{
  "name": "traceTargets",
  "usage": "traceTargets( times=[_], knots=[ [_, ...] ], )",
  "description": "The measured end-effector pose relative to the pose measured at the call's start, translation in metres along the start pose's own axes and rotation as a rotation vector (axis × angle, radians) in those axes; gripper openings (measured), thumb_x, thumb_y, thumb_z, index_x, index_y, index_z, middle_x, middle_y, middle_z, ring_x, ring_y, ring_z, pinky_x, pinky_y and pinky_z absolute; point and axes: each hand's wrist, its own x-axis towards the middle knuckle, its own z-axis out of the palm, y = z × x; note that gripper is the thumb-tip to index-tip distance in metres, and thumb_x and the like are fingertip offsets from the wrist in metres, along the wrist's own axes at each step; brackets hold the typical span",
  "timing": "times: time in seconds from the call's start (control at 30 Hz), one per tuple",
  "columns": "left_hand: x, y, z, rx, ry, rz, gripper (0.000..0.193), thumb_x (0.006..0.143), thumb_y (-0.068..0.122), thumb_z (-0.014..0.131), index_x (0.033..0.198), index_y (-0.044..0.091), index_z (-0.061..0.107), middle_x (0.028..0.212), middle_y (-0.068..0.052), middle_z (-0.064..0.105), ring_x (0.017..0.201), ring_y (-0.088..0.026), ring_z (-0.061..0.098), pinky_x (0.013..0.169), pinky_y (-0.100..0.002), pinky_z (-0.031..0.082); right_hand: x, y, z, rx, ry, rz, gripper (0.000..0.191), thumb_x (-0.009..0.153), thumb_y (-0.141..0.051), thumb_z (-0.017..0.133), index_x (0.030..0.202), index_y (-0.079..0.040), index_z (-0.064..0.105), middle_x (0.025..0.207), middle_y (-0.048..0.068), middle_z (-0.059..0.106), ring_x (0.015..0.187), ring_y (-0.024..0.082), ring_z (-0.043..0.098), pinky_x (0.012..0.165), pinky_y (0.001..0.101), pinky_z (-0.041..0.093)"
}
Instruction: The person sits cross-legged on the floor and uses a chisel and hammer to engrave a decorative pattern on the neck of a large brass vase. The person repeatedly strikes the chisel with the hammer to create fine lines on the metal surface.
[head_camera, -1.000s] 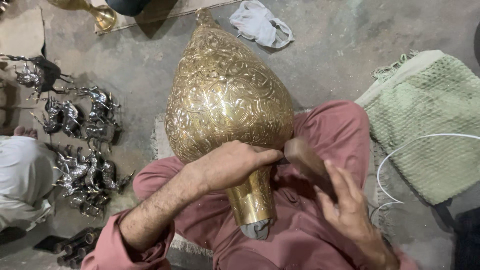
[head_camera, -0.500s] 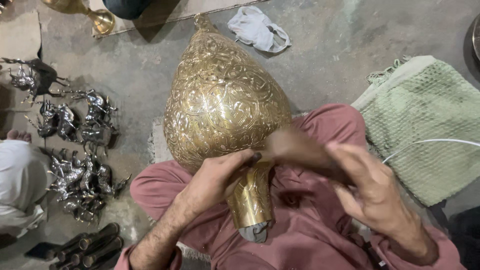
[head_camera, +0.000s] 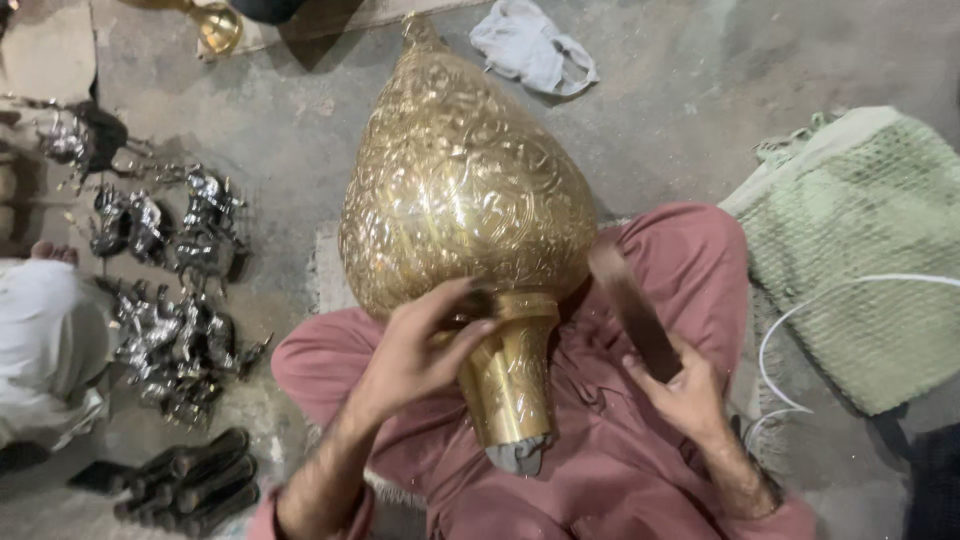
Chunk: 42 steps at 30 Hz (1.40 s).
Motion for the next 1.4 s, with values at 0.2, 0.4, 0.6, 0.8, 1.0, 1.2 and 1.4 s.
traceTargets(
  times=[0.2,0.4,0.6,0.8,1.0,1.2,1.4],
  knots=[
    [0.061,0.02,0.016,0.096,-0.346,0.157,0.042,0.098,0.013,0.068,0.136,0.001,0.056,0.118,-0.017,0.075,0.104,-0.029,0.076,0.09,-0.042,0.063,-0.012,-0.015,0.006,0.076,-0.087,-0.006,0.037,0.088,-0.028,0.082,0.106,0.0,0.065,0.086,0.003,0.065,0.078,0.011,0.064,0.069,0.029,0.057],
    [0.098,0.032,0.035,0.522,-0.6,0.076,0.041,0.085,0.007,0.071,0.125,0.008,0.062,0.1,-0.018,0.076,0.091,-0.037,0.075,0.079,-0.048,0.06,-0.033,-0.021,0.016,0.351,-0.133,0.0,0.042,0.093,-0.029,0.072,0.118,0.001,0.058,0.092,0.004,0.065,0.08,0.012,0.063,0.069,0.0281,0.055],
    [0.115,0.032,0.046,0.631,-0.732,0.077,0.053,0.08,0.005,0.071,0.131,0.014,0.061,0.097,-0.018,0.076,0.091,-0.037,0.074,0.079,-0.05,0.059,-0.046,-0.011,0.024,0.495,-0.187,0.291,0.032,0.097,-0.026,0.065,0.115,0.0,0.059,0.078,0.003,0.065,0.063,0.011,0.063,0.055,0.0263,0.053],
    [0.122,0.04,0.053,0.75,-0.894,0.059,0.066,0.079,0.004,0.07,0.141,0.022,0.056,0.1,-0.015,0.075,0.096,-0.036,0.073,0.083,-0.049,0.059,-0.041,-0.007,0.025,0.576,-0.208,0.483,0.038,0.088,-0.016,0.069,0.12,-0.009,0.051,0.073,0.002,0.06,0.055,0.012,0.057,0.047,0.0296,0.048],
    [0.129,0.041,0.051,0.755,-0.952,0.039,0.063,0.081,0.013,0.075,0.141,0.025,0.057,0.109,-0.012,0.075,0.103,-0.034,0.072,0.088,-0.049,0.057,-0.046,-0.004,0.029,0.756,-0.008,0.109,0.023,0.099,-0.011,0.064,0.116,-0.001,0.052,0.08,0.006,0.061,0.063,0.012,0.061,0.055,0.028,0.053],
    [0.13,0.041,0.055,0.723,-0.96,0.022,0.048,0.092,0.018,0.067,0.138,0.029,0.059,0.105,-0.006,0.076,0.097,-0.027,0.074,0.087,-0.046,0.058,-0.056,0.002,0.035,0.75,0.057,0.012,0.021,0.097,-0.008,0.063,0.113,-0.001,0.052,0.085,0.006,0.063,0.066,0.013,0.063,0.056,0.0292,0.056],
    [0.131,0.042,0.053,0.696,-1.017,0.059,0.039,0.091,0.016,0.068,0.129,0.027,0.067,0.099,-0.004,0.077,0.095,-0.026,0.074,0.085,-0.046,0.058,-0.063,0.0,0.041,0.67,0.077,-0.012,0.026,0.097,-0.004,0.064,0.119,0.001,0.052,0.083,0.008,0.061,0.065,0.014,0.061,0.054,0.032,0.054]
  ],
)
